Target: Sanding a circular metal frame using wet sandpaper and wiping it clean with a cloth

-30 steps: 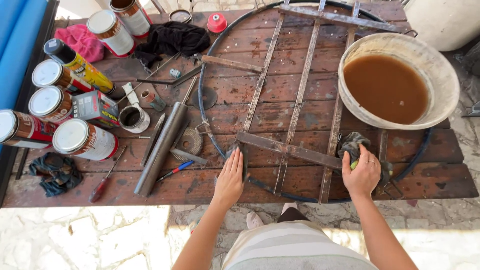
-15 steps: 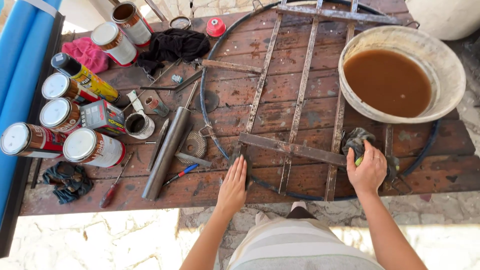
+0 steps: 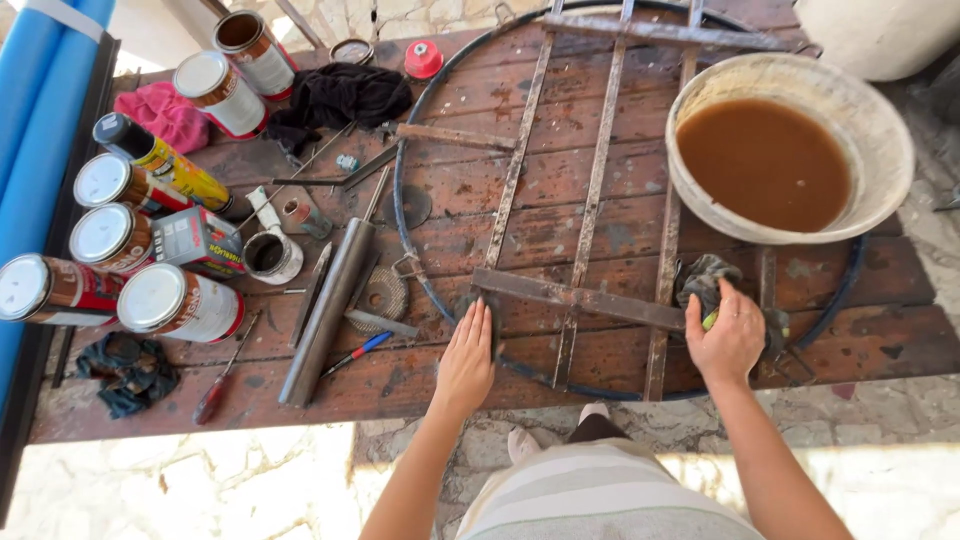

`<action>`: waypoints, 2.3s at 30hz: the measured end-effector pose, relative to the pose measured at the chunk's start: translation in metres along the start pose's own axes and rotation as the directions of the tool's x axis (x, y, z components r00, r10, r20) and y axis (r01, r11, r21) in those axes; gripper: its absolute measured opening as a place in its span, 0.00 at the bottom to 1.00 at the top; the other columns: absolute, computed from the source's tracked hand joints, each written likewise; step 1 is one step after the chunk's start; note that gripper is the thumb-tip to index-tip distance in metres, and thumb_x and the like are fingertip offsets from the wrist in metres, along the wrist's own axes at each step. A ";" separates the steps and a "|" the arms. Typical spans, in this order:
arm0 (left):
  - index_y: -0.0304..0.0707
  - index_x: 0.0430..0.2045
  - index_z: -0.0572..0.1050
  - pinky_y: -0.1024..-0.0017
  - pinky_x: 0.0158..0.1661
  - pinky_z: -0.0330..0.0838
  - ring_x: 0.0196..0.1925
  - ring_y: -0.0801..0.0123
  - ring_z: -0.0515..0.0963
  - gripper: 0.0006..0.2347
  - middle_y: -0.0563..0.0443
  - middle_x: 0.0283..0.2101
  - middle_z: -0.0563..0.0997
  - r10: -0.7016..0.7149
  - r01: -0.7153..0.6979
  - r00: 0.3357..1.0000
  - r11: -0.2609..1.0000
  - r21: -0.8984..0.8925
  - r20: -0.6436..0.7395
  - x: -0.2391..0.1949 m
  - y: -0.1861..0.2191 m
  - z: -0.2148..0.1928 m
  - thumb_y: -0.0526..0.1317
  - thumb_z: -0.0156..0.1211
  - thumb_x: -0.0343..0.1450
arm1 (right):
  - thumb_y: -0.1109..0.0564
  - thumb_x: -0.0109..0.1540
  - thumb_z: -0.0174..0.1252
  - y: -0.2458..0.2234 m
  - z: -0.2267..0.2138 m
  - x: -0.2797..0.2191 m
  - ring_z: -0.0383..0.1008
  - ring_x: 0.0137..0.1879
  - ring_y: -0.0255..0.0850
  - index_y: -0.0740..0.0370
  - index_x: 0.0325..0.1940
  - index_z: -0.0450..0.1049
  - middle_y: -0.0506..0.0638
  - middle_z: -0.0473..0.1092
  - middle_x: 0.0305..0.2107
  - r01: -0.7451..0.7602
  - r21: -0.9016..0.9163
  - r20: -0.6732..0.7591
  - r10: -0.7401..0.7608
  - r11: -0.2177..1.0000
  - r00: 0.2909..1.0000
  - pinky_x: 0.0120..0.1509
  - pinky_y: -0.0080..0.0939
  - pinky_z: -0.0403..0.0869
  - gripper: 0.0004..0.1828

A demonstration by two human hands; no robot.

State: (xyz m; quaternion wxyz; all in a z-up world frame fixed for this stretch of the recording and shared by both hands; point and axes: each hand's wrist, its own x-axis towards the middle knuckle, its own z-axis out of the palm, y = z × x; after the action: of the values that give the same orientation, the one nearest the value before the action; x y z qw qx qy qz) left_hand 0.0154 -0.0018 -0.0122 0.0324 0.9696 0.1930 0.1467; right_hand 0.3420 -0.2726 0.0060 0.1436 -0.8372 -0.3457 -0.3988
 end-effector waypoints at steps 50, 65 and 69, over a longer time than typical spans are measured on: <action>0.22 0.72 0.50 0.58 0.74 0.42 0.80 0.45 0.48 0.32 0.28 0.77 0.50 -0.304 0.303 0.953 0.951 0.060 0.004 0.020 0.045 0.008 0.52 0.44 0.79 | 0.44 0.67 0.64 -0.003 -0.006 0.005 0.81 0.47 0.48 0.65 0.58 0.79 0.56 0.76 0.40 -0.030 0.035 0.042 0.029 0.999 0.999 0.64 0.43 0.77 0.24; 0.21 0.70 0.55 0.55 0.74 0.45 0.78 0.44 0.53 0.33 0.27 0.75 0.55 -0.582 0.610 0.789 0.781 0.136 -0.196 0.046 0.057 0.034 0.55 0.44 0.77 | 0.41 0.68 0.62 0.000 -0.016 0.008 0.81 0.49 0.52 0.67 0.61 0.76 0.60 0.76 0.41 -0.070 0.098 0.223 0.046 0.993 0.974 0.66 0.47 0.74 0.28; 0.22 0.70 0.55 0.56 0.75 0.44 0.79 0.45 0.52 0.34 0.28 0.76 0.54 -0.650 0.682 0.731 0.702 0.206 -0.207 0.054 0.077 0.035 0.56 0.44 0.76 | 0.37 0.68 0.58 0.006 -0.019 0.020 0.80 0.51 0.57 0.70 0.61 0.74 0.65 0.75 0.42 -0.045 0.200 0.298 -0.017 0.979 0.954 0.66 0.51 0.74 0.33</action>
State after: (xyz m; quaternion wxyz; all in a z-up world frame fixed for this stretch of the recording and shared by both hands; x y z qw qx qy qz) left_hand 0.1018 -0.0526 -0.0220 -0.0595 0.8184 0.5501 0.1549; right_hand 0.3440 -0.2776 0.0339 0.1781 -0.8709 -0.3966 -0.2291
